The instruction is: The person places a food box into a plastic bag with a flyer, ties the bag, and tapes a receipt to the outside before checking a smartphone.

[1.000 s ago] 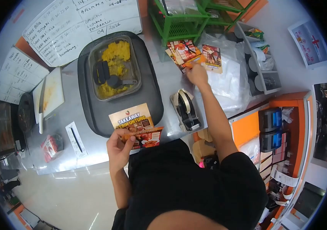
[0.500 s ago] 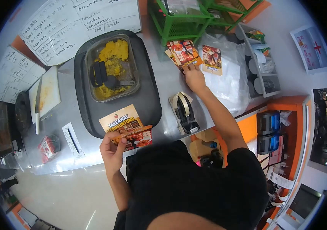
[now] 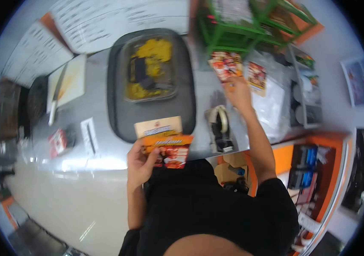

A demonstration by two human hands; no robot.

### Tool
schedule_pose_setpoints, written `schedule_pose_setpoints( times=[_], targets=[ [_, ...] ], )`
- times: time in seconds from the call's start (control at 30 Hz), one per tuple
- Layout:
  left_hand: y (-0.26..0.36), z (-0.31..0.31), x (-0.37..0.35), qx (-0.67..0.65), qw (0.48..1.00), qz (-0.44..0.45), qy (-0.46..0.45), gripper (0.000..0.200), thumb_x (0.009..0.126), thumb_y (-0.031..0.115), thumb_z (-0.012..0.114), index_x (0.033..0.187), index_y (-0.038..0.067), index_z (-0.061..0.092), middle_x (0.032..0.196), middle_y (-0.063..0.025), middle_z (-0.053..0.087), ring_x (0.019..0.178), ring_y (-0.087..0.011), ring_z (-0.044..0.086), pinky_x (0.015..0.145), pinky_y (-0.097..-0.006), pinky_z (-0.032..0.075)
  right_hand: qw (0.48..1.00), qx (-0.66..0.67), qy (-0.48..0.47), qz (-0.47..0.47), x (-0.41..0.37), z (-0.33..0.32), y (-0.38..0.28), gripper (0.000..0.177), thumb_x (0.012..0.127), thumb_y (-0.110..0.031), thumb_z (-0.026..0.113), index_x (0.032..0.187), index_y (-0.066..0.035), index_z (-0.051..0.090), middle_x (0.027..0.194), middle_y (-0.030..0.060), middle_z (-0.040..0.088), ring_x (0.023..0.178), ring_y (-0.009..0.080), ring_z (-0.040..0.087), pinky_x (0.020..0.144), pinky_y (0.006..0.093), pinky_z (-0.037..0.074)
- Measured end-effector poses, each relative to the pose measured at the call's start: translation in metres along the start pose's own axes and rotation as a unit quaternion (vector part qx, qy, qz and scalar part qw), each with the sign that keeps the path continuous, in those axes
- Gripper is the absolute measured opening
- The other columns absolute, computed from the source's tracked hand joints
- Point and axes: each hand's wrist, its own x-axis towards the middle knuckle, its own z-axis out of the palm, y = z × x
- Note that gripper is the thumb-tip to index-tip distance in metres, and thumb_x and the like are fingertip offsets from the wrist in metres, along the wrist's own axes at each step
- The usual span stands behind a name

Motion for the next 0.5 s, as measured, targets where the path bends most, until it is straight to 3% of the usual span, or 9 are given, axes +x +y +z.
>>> schedule_pose_setpoints(
  times=[0.03,0.07,0.13,0.17,0.23,0.3,0.33,0.5],
  targets=[
    [0.001,0.001,-0.002,-0.003,1.0,-0.017,0.01,0.028,0.091,-0.005,0.058,0.118,-0.002,0.052,0.108,-0.0097,0.063,0.097,-0.0128,0.061,0.08,-0.0247,0.052,0.982,0.16,-0.037,0.091,0.005,-0.019,-0.035,0.024,0.082,-0.018,0.069,0.098,0.0,0.067,0.089,0.0144,0.068,0.087,0.0234,0.064,0.074,0.0363,0.052],
    [0.0,0.002,-0.002,-0.008,1.0,0.0,0.015,0.032,0.091,-0.006,0.058,0.122,-0.001,0.049,0.111,-0.0097,0.062,0.1,-0.0131,0.06,0.083,-0.0259,0.052,0.93,0.309,-0.077,0.186,0.004,-0.04,-0.067,0.029,0.084,-0.02,0.071,0.105,0.0,0.065,0.092,0.0125,0.068,0.092,0.0166,0.064,0.075,0.0317,0.053],
    [0.004,0.003,0.0,0.003,0.999,0.033,0.013,0.043,0.091,-0.006,0.057,0.13,0.0,0.041,0.117,-0.0093,0.059,0.107,-0.0142,0.058,0.092,-0.0287,0.049,0.774,0.578,-0.191,0.173,-0.015,-0.07,-0.125,0.039,0.086,-0.017,0.073,0.119,-0.002,0.059,0.101,0.0084,0.066,0.098,0.0127,0.061,0.077,0.0273,0.053],
    [0.004,0.002,0.002,0.016,0.997,0.072,0.015,0.047,0.091,-0.007,0.056,0.133,0.001,0.038,0.117,-0.0091,0.058,0.109,-0.0136,0.058,0.088,-0.0263,0.051,0.773,0.57,-0.235,0.146,-0.024,-0.08,-0.153,0.043,0.086,-0.014,0.073,0.123,-0.001,0.056,0.107,0.0083,0.064,0.1,0.014,0.061,0.08,0.0286,0.053],
    [0.015,0.0,0.0,-0.036,0.996,0.069,0.036,0.053,0.089,-0.009,0.057,0.136,0.002,0.035,0.116,-0.0104,0.059,0.104,-0.0132,0.06,0.086,-0.0255,0.052,0.77,0.56,-0.282,0.115,-0.042,-0.078,-0.197,0.046,0.086,-0.011,0.072,0.126,-0.001,0.053,0.112,0.0081,0.062,0.102,0.0153,0.06,0.082,0.0298,0.053],
    [0.023,-0.017,-0.006,-0.037,0.997,0.066,0.034,0.058,0.088,-0.01,0.059,0.138,0.001,0.032,0.117,-0.0144,0.059,0.107,-0.0161,0.06,0.089,-0.0282,0.051,0.681,0.658,-0.265,0.183,-0.063,-0.053,-0.227,0.043,0.087,-0.007,0.07,0.125,0.002,0.053,0.119,0.0085,0.059,0.104,0.0135,0.059,0.084,0.0291,0.052],
    [0.026,-0.026,-0.01,-0.037,0.997,0.058,0.024,0.063,0.086,-0.01,0.06,0.139,0.0,0.029,0.118,-0.0183,0.059,0.11,-0.0191,0.06,0.092,-0.031,0.051,0.679,0.658,-0.268,0.182,-0.072,-0.043,-0.232,0.043,0.087,-0.007,0.07,0.125,0.002,0.053,0.119,0.0085,0.059,0.104,0.0135,0.059,0.084,0.0291,0.052],
    [0.033,-0.088,-0.021,0.011,0.998,0.058,0.01,0.063,0.087,-0.007,0.061,0.141,-0.001,0.03,0.117,-0.0173,0.061,0.109,-0.0187,0.06,0.091,-0.0307,0.05,0.682,0.618,-0.335,0.202,-0.078,-0.015,-0.272,0.032,0.092,-0.004,0.063,0.122,0.004,0.056,0.111,0.0063,0.063,0.1,0.0102,0.06,0.084,0.0257,0.051]
  ],
)
